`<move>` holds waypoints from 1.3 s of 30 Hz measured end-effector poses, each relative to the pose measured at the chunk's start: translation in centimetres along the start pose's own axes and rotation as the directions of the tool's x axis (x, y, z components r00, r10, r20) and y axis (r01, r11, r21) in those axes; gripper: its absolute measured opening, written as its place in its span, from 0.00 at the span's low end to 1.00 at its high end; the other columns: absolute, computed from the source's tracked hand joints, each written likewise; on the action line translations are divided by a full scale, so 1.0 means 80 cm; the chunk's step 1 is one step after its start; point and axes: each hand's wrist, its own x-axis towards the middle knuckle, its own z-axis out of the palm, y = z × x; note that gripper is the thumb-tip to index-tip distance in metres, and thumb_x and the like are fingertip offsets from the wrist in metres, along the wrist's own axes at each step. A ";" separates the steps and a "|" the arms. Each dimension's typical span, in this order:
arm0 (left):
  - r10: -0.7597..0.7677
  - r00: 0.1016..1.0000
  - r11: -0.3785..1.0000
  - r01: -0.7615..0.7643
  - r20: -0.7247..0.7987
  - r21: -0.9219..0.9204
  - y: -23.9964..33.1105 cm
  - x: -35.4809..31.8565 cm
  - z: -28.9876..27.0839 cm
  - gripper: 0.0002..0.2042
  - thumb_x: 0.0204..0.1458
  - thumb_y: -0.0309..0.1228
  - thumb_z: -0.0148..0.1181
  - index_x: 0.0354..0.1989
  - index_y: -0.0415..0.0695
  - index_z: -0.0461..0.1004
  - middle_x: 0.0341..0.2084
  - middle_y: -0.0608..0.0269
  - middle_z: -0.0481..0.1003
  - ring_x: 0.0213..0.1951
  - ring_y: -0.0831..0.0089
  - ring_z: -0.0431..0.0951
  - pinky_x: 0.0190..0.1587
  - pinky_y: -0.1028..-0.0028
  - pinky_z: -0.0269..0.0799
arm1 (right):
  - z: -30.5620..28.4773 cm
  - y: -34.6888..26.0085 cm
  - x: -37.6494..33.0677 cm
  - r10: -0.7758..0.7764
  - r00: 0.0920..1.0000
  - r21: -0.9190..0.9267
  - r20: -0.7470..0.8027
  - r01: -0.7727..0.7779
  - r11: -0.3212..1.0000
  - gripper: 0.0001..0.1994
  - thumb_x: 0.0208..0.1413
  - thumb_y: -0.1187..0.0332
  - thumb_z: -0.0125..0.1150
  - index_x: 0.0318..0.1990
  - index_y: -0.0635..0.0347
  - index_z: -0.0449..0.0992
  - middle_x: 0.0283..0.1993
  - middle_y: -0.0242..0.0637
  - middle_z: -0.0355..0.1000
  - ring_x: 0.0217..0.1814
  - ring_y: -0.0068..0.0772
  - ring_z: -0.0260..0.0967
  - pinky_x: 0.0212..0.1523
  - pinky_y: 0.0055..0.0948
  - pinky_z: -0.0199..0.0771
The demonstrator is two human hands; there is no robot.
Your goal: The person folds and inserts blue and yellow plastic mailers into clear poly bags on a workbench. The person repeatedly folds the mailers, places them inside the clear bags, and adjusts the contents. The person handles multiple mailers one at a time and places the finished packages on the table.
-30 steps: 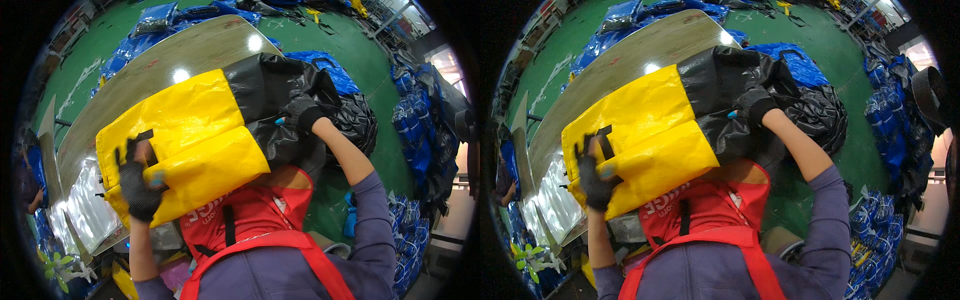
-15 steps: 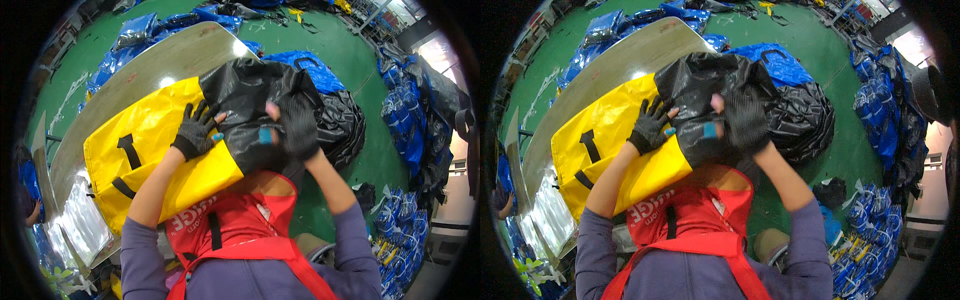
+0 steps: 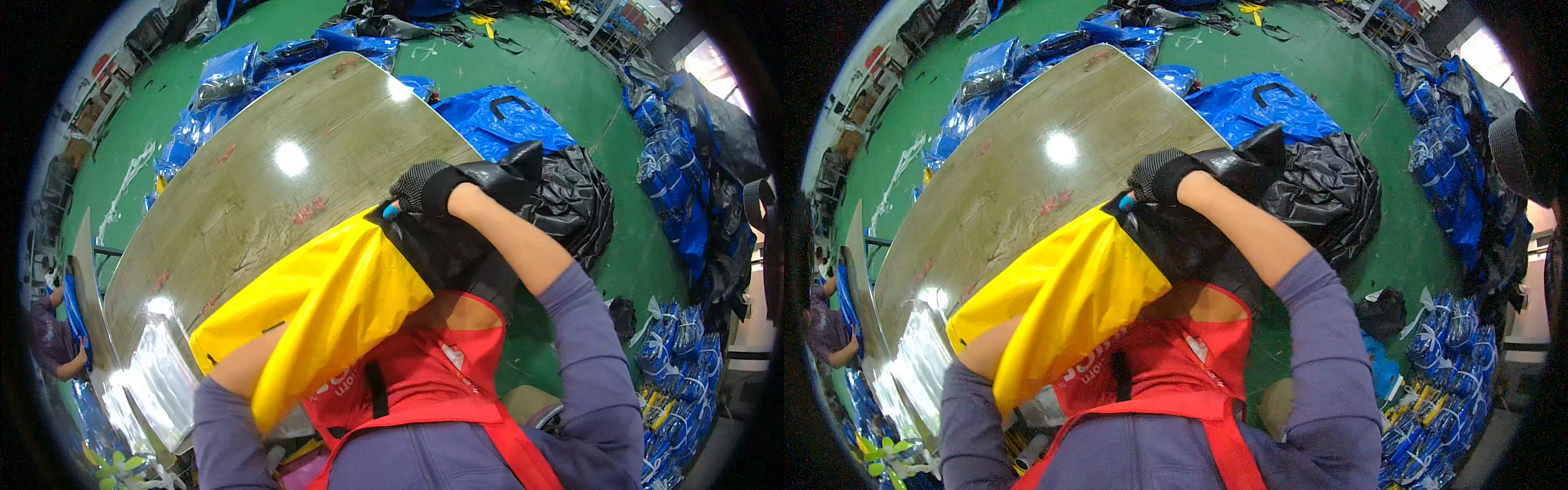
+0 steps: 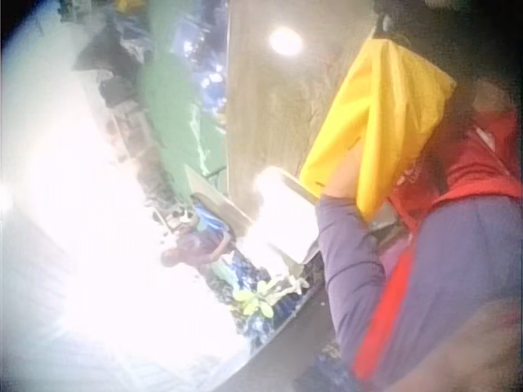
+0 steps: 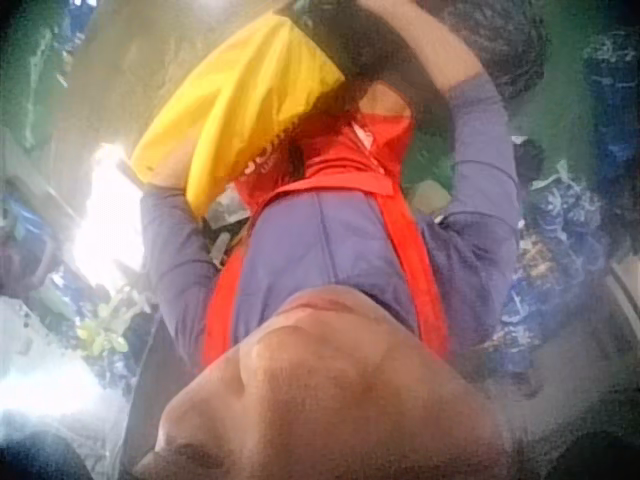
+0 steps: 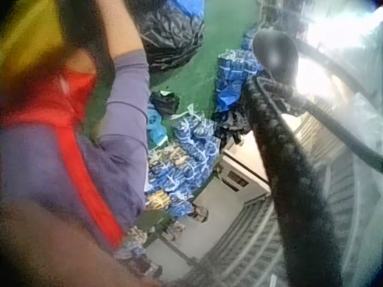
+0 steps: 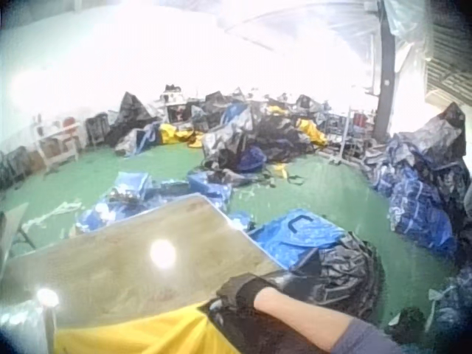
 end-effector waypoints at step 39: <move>-0.746 0.624 0.621 0.778 -0.233 0.094 -0.004 -0.133 -0.014 0.38 0.50 0.59 0.51 0.67 0.51 0.57 0.66 0.42 0.52 0.68 0.43 0.47 0.67 0.44 0.32 | 0.058 0.001 0.006 0.509 0.832 -0.036 -0.220 -0.528 0.848 0.22 0.56 0.49 0.52 0.45 0.57 0.79 0.48 0.50 0.74 0.50 0.49 0.73 0.51 0.43 0.70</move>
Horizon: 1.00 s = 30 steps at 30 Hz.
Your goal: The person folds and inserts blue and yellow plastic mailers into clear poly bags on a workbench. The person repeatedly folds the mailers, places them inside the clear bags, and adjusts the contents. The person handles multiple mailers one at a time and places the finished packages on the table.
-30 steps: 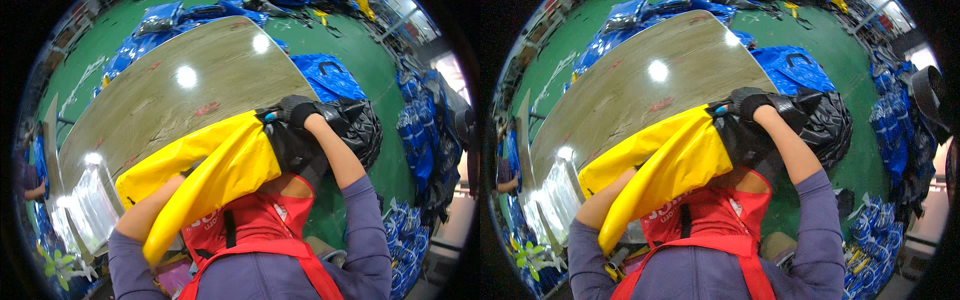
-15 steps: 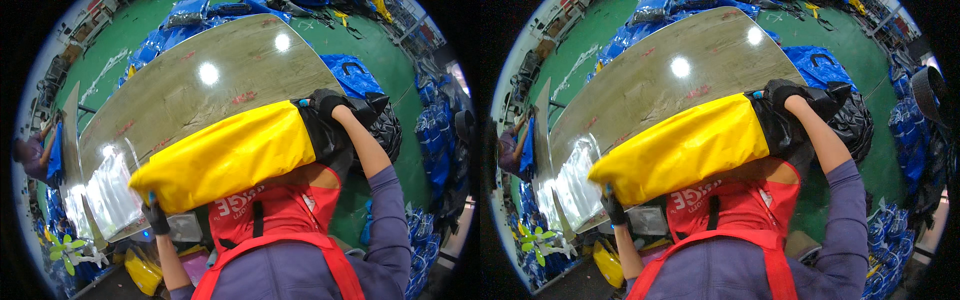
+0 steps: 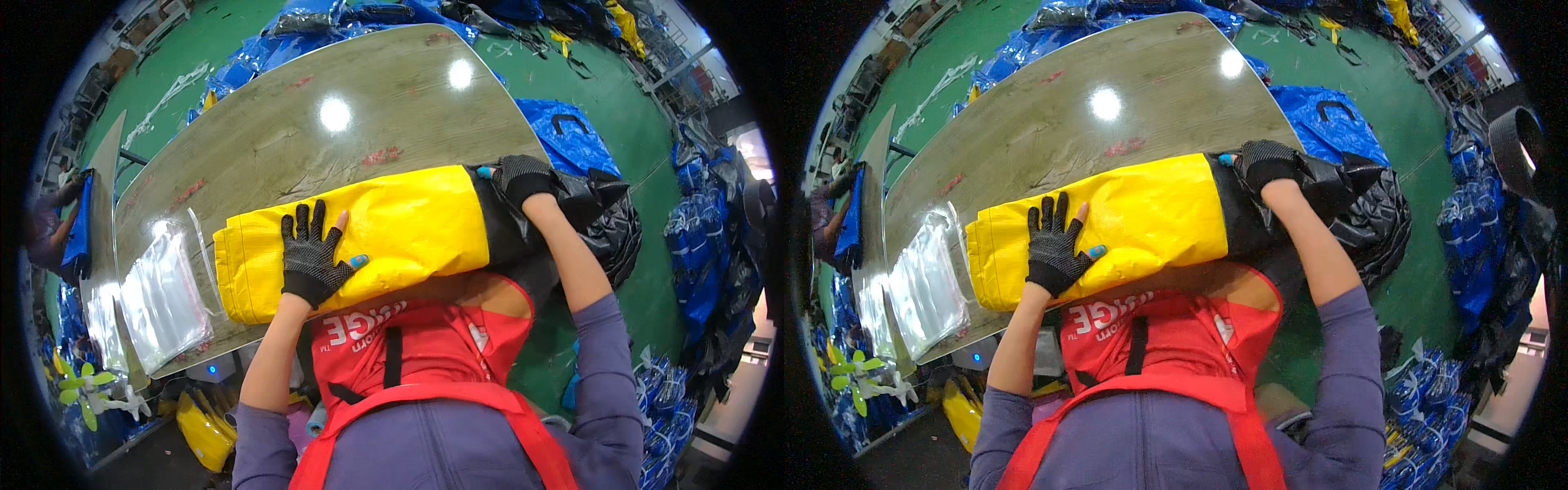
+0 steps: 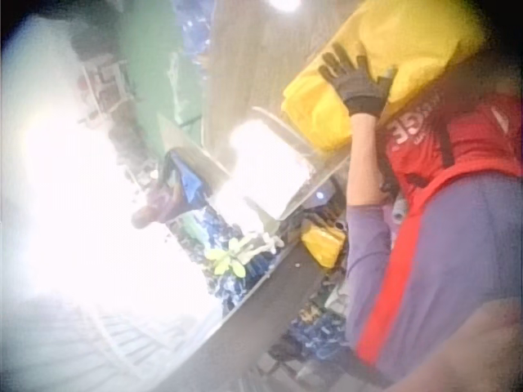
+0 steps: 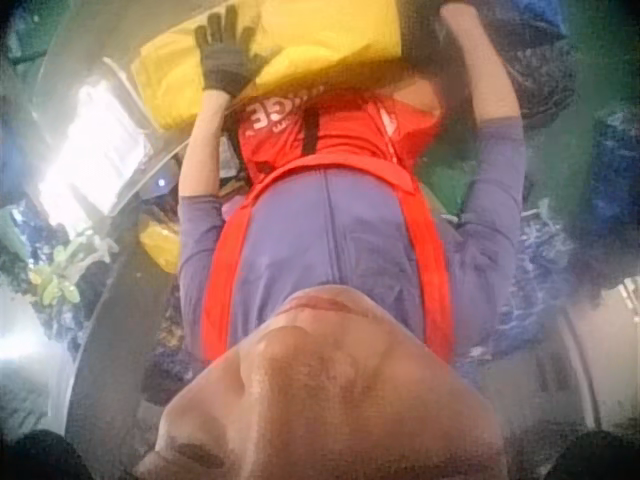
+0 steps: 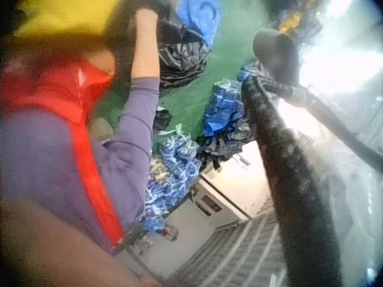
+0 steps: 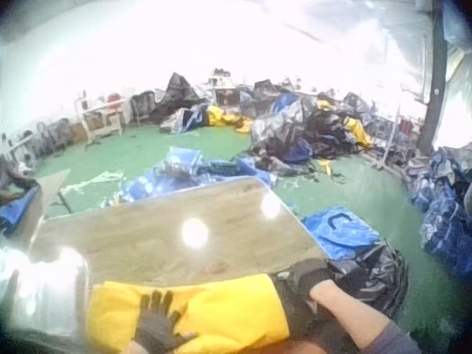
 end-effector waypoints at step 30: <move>0.255 0.966 0.953 -0.258 -0.040 -0.159 0.137 0.106 0.030 0.44 0.47 0.62 0.53 0.65 0.40 0.56 0.66 0.38 0.52 0.68 0.42 0.48 0.66 0.42 0.31 | 0.045 0.110 0.003 -0.193 0.921 -0.037 -0.340 0.192 0.981 0.21 0.59 0.45 0.47 0.55 0.36 0.73 0.63 0.41 0.64 0.64 0.48 0.60 0.62 0.59 0.52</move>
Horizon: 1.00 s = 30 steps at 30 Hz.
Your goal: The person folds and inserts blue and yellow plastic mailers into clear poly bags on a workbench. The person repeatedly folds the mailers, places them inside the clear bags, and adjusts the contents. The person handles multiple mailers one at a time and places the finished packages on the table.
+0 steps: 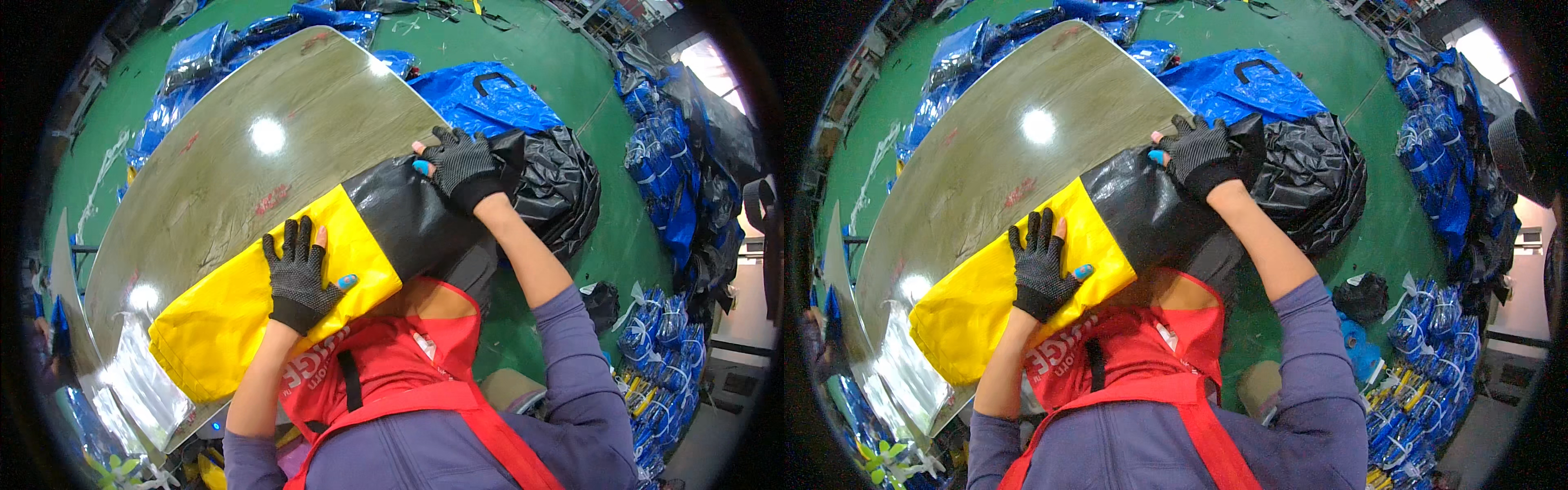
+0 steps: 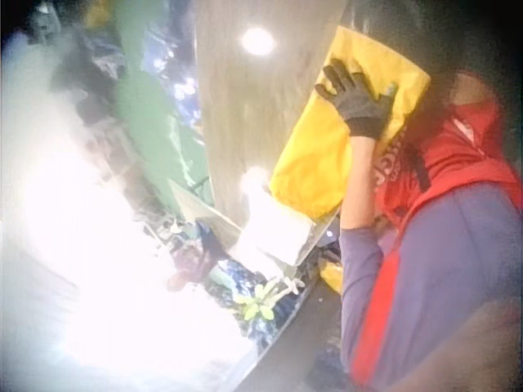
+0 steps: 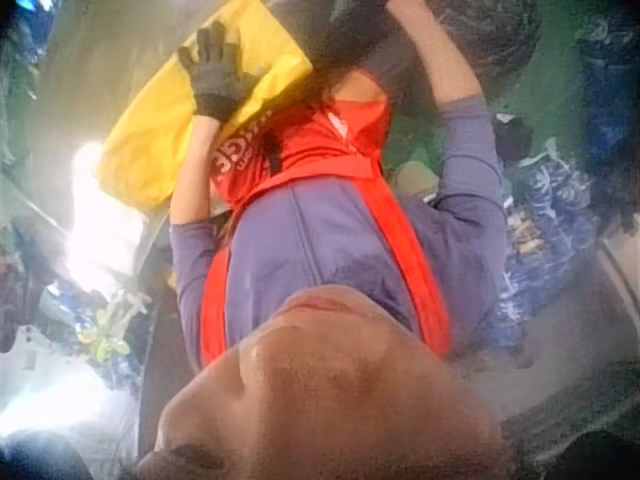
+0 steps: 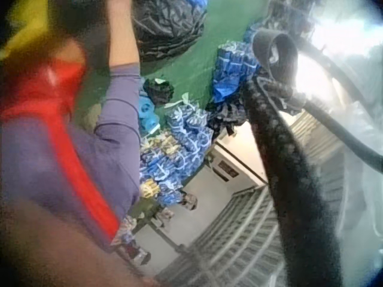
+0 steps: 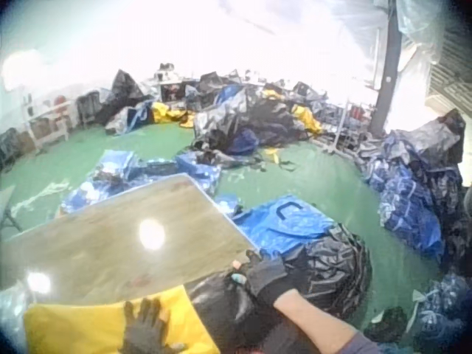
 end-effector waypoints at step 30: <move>0.499 0.865 0.819 -0.450 0.056 -0.354 0.073 -0.057 -0.113 0.20 0.48 0.44 0.59 0.45 0.44 0.77 0.48 0.45 0.74 0.50 0.47 0.72 0.54 0.58 0.66 | -0.026 -0.206 -0.112 -0.364 0.908 0.594 -0.206 0.412 0.691 0.38 0.43 0.59 0.59 0.67 0.48 0.58 0.71 0.53 0.46 0.75 0.59 0.36 0.71 0.60 0.28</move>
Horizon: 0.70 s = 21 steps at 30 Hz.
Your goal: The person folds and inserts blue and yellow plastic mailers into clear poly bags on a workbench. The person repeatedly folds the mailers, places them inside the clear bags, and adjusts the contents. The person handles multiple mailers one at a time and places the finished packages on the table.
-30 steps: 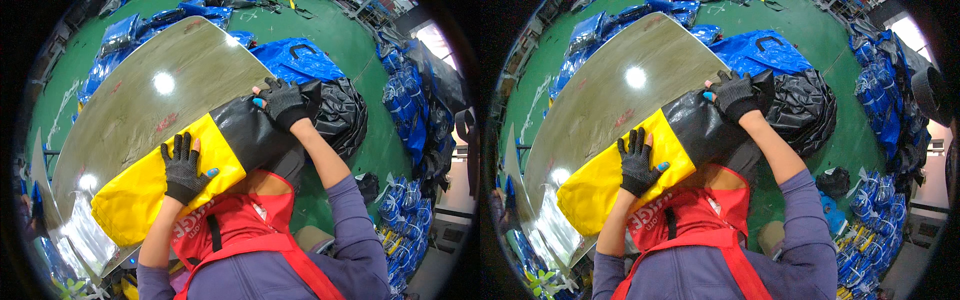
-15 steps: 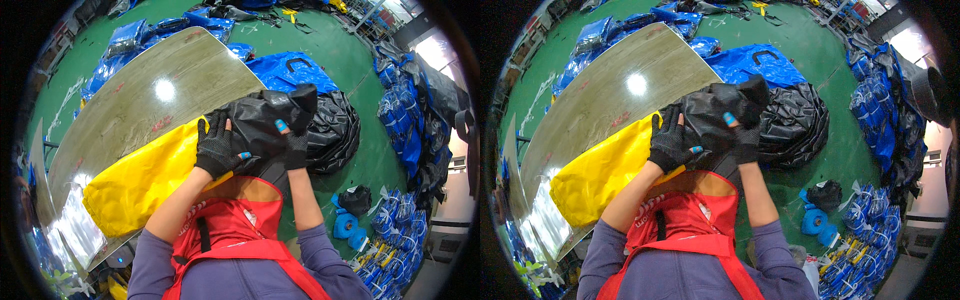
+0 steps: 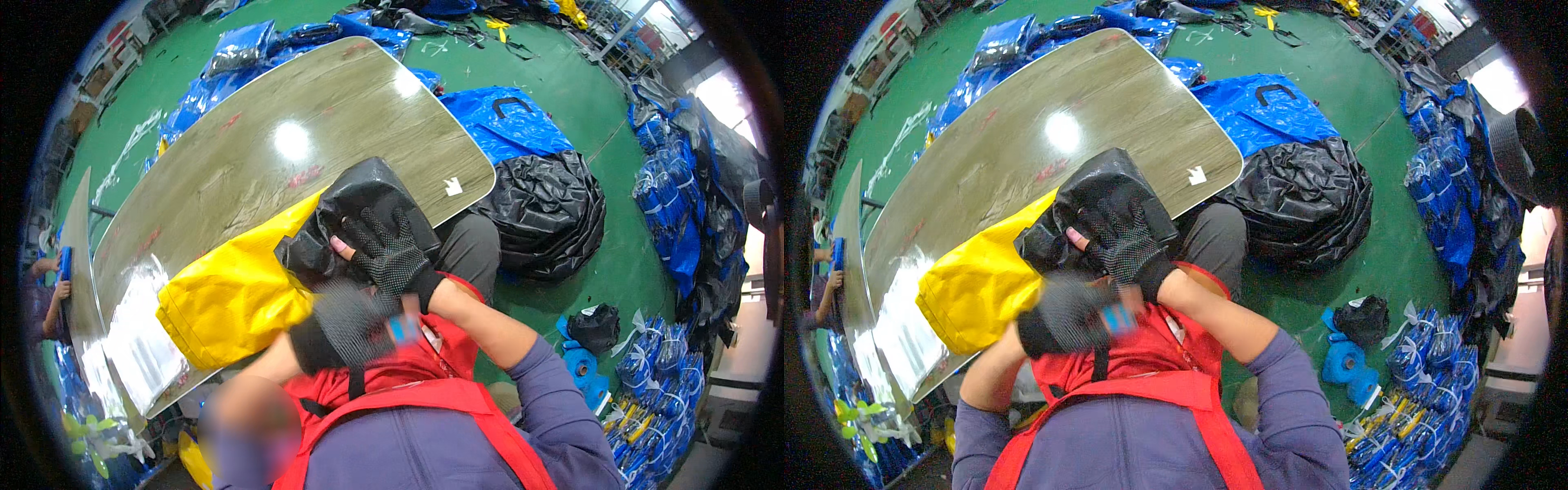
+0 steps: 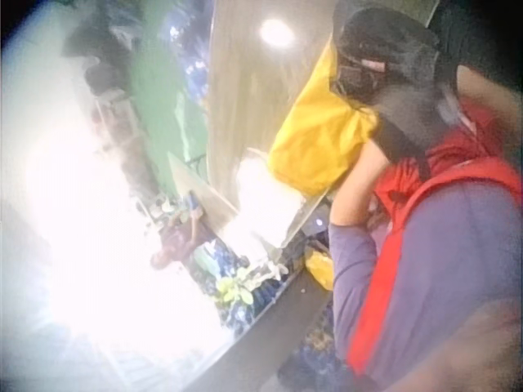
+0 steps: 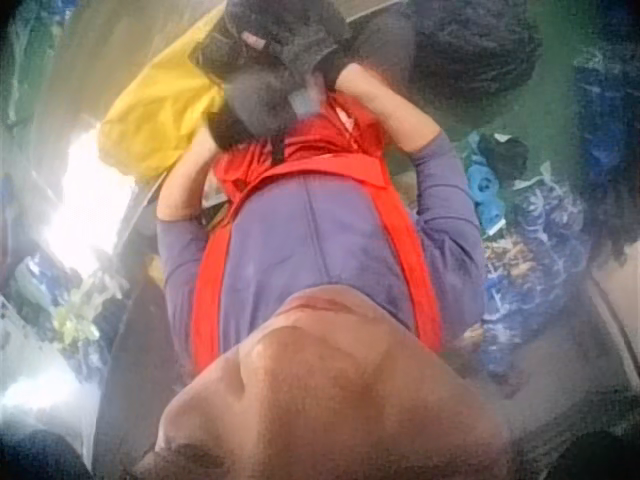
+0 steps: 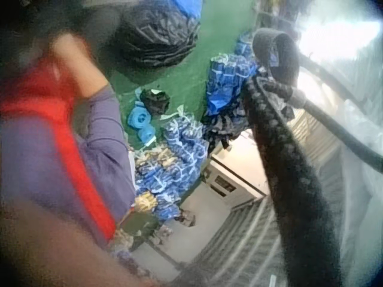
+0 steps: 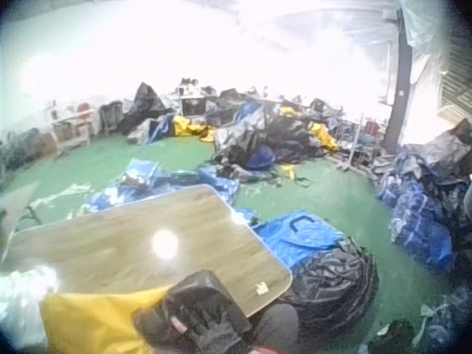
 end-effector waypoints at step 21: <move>-0.576 0.754 0.794 0.608 -0.316 0.000 -0.149 -0.037 0.060 0.33 0.51 0.51 0.51 0.63 0.44 0.62 0.61 0.44 0.61 0.63 0.36 0.56 0.64 0.38 0.38 | 0.096 0.089 0.225 0.351 0.927 0.148 -0.132 -0.332 0.932 0.11 0.52 0.59 0.53 0.33 0.55 0.75 0.28 0.46 0.76 0.32 0.50 0.75 0.33 0.47 0.75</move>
